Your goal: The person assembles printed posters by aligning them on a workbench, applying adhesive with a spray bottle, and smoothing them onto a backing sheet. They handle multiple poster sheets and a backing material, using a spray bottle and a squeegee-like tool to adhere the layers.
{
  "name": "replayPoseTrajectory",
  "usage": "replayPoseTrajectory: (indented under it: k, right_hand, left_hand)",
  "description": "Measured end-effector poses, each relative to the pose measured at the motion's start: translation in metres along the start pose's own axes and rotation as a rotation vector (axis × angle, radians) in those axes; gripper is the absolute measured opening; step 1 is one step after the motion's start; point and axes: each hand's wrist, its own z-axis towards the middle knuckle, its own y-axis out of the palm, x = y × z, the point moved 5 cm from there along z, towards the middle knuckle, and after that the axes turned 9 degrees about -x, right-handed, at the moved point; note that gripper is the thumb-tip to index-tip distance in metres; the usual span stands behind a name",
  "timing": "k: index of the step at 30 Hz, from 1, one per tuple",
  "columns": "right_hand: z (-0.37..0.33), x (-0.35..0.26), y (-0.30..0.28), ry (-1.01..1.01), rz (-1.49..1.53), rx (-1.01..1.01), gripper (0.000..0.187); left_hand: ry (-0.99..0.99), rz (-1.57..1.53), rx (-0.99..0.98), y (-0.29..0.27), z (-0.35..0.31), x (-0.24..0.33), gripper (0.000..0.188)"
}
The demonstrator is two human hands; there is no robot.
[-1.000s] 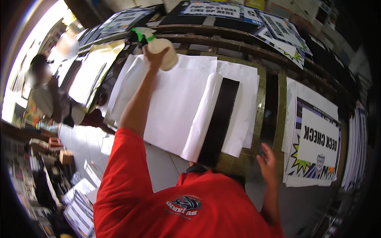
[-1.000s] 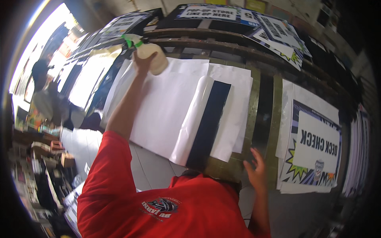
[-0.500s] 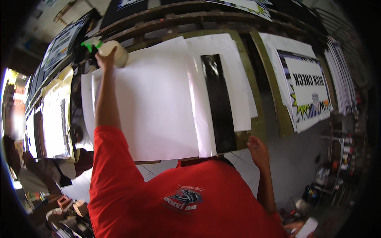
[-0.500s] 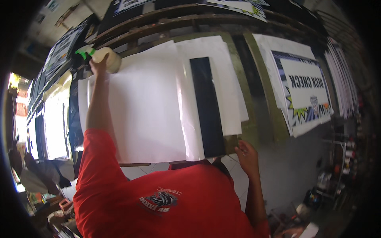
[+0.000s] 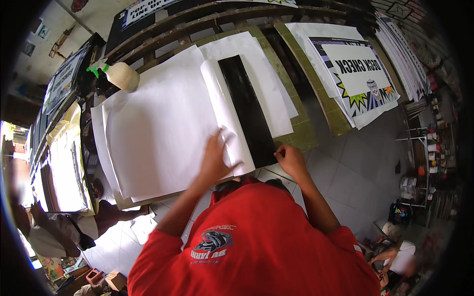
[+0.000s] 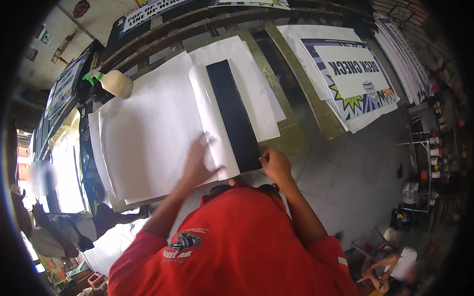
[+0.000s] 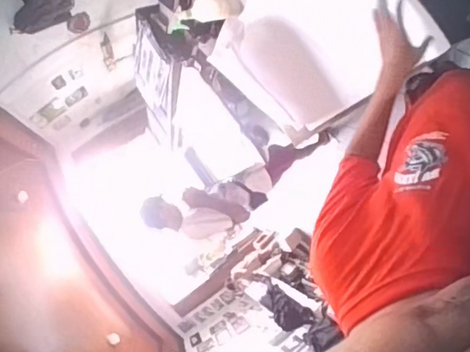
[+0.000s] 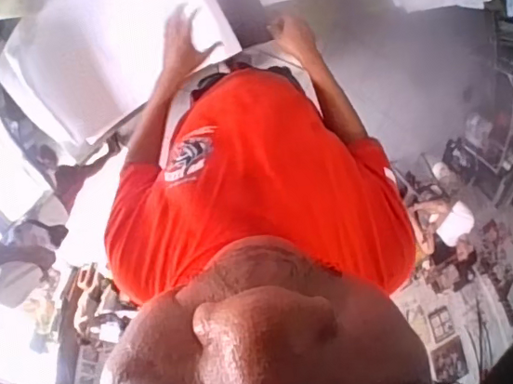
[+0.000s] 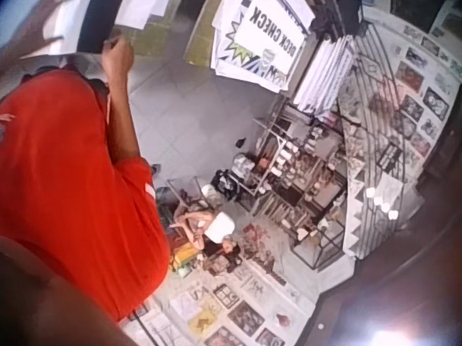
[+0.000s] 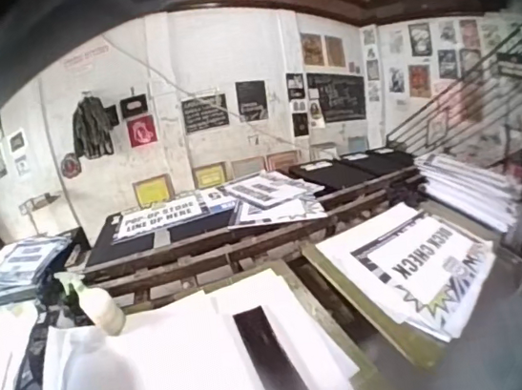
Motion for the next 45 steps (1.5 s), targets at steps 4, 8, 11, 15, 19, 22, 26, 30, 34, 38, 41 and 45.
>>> replayPoseTrajectory:
  k: [4,8,11,15,19,22,26,30,34,38,41,45]
  right_hand:
    - [0.002,0.002,0.003,-0.066,-0.074,-0.015,0.022]
    - [0.014,0.011,0.010,-0.176,-0.061,-0.024,0.021]
    - [0.018,-0.004,0.013,-0.330,0.173,-0.122,0.021]
    - [0.007,-0.046,-0.001,-0.434,0.741,-0.436,0.021]
    - [-0.026,-0.123,-0.024,-0.676,0.865,-0.474,0.019]
    - [-0.064,-0.178,-0.047,-0.824,0.891,-0.499,0.016]
    - [-0.089,-0.201,-0.074,-0.958,0.931,-0.399,0.013]
    - [-0.042,-0.170,-0.112,-0.885,0.776,0.208,0.033]
    - [0.013,-0.148,-0.130,-0.813,0.886,0.202,0.051]
    - [0.021,-0.127,-0.135,-0.900,1.078,-0.022,0.041]
    - [-0.023,-0.118,-0.132,-0.978,1.179,0.020,0.026]
    - [-0.053,-0.084,-0.120,-1.068,1.141,0.149,0.022]
  left_hand:
    - [0.052,0.121,-0.006,0.060,-0.013,0.060,0.079]
    - [-0.029,0.215,0.134,0.075,-0.014,0.074,0.077]
    - [-0.136,0.253,0.193,0.079,-0.021,0.071,0.076]
    - [-0.165,0.238,0.283,0.063,-0.024,0.087,0.066]
    - [-0.147,0.204,0.668,0.016,-0.040,0.095,0.038]
    - [-0.124,0.052,0.879,-0.044,-0.069,0.095,0.027]
    - [-0.157,0.146,0.895,-0.145,-0.114,0.101,0.028]
    - [-0.255,0.183,0.839,-0.247,-0.167,0.127,0.020]
    - [-0.155,0.262,0.966,-0.335,-0.202,0.128,0.016]
    - [-0.055,0.233,0.972,-0.394,-0.187,0.132,0.016]
    - [0.013,0.052,0.865,-0.433,-0.160,0.108,0.024]
    - [0.043,-0.169,0.738,-0.484,-0.139,0.095,0.034]
